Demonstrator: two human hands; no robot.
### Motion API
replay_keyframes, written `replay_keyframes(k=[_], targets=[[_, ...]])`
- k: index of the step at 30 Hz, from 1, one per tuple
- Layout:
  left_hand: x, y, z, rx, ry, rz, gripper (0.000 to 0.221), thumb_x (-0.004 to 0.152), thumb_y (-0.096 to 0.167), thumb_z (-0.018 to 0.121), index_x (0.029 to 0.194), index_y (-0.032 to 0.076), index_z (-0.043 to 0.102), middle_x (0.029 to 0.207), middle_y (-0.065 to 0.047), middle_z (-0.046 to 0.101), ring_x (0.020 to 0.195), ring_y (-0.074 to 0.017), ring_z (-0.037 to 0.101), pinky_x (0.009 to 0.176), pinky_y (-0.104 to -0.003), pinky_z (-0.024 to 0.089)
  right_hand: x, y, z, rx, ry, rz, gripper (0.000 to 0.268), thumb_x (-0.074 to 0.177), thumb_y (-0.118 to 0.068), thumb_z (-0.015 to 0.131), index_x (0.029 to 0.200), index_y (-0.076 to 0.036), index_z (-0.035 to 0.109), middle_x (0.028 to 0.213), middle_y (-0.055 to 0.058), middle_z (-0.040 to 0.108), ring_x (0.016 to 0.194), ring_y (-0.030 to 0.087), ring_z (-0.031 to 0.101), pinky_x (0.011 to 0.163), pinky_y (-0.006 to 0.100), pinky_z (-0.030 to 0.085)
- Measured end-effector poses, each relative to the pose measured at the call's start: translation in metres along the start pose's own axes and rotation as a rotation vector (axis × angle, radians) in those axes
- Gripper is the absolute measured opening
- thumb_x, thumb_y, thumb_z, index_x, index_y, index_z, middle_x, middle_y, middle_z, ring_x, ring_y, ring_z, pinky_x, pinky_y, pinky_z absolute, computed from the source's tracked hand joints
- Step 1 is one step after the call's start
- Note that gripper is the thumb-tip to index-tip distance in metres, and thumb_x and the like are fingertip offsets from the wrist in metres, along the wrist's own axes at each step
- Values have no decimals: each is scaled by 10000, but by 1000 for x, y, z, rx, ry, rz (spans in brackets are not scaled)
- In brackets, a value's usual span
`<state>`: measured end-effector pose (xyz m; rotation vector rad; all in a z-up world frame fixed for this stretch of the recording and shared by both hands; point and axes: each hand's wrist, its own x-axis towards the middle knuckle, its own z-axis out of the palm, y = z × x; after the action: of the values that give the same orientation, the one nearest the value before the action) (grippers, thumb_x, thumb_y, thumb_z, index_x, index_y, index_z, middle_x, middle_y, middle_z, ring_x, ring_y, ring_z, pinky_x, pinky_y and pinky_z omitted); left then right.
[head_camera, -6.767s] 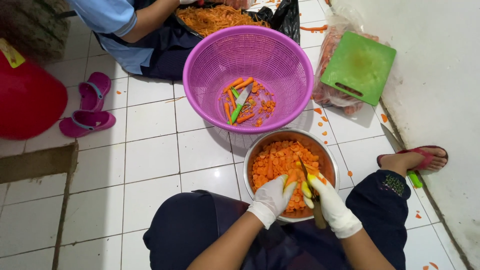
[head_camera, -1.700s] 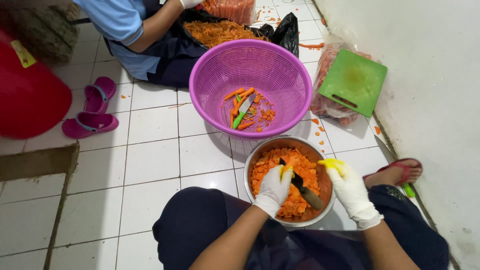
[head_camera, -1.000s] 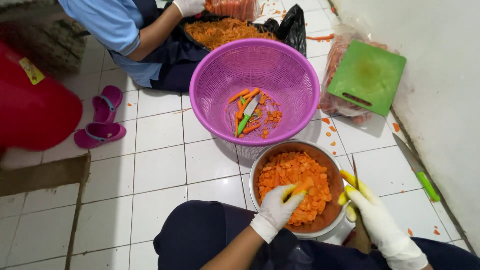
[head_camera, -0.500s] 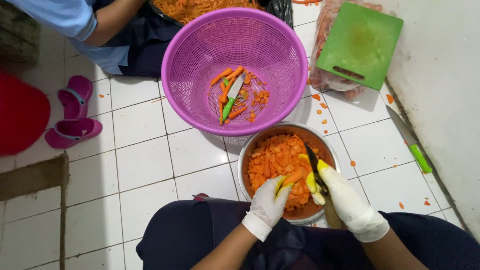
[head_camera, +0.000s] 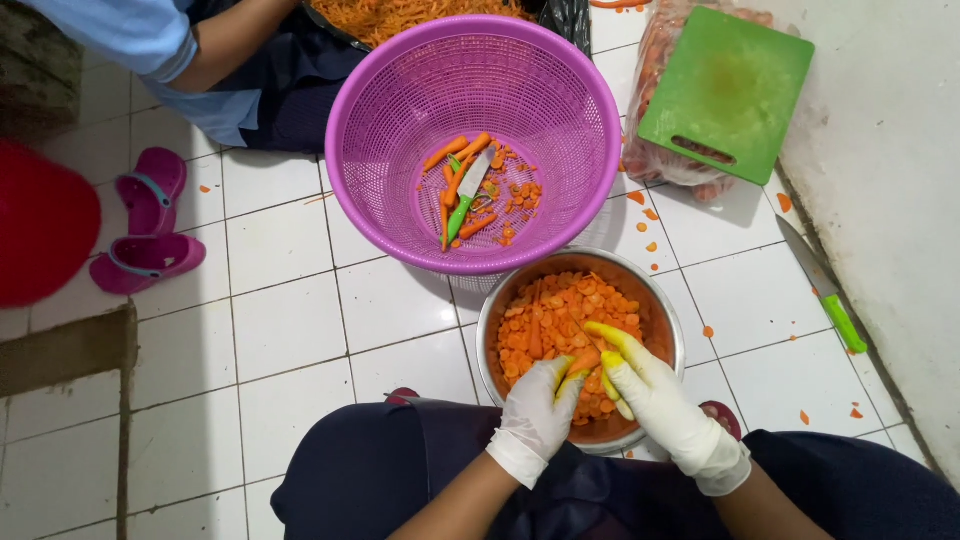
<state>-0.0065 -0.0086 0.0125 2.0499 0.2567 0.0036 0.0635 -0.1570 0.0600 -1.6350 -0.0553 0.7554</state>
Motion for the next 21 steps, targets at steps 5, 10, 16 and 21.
replay_keyframes(k=[5, 10, 16, 21], targets=[[0, 7, -4, -29, -62, -65, 331, 885, 241, 562, 1126, 25, 632, 981, -128, 673, 832, -266, 667, 732, -331, 527, 1, -1, 5, -164, 124, 63, 405, 898, -325, 515, 1174, -46, 616, 560, 50, 499, 448, 119, 405, 418, 234, 311], [1, 5, -5, 32, -103, -67, 332, 890, 254, 555, 1107, 17, 639, 948, -143, 675, 800, -282, 664, 716, -348, 526, 5, 2, 10, -529, 221, -50, 312, 831, -286, 537, 1047, -87, 642, 765, 66, 709, 604, 158, 621, 589, 260, 485], [-4, 0, 6, 68, -234, -29, 321, 886, 287, 564, 1060, 30, 647, 923, -141, 662, 780, -306, 636, 710, -358, 506, 8, -2, 14, -472, 265, 18, 212, 844, -253, 552, 906, -72, 644, 649, 75, 652, 544, 175, 580, 539, 281, 470], [4, 2, 0, 101, -135, -39, 337, 896, 285, 550, 1084, 17, 629, 974, -149, 669, 841, -315, 643, 744, -364, 510, 12, 1, 7, -332, 219, 5, 261, 875, -221, 531, 1033, -49, 647, 617, 72, 592, 510, 159, 506, 496, 264, 404]])
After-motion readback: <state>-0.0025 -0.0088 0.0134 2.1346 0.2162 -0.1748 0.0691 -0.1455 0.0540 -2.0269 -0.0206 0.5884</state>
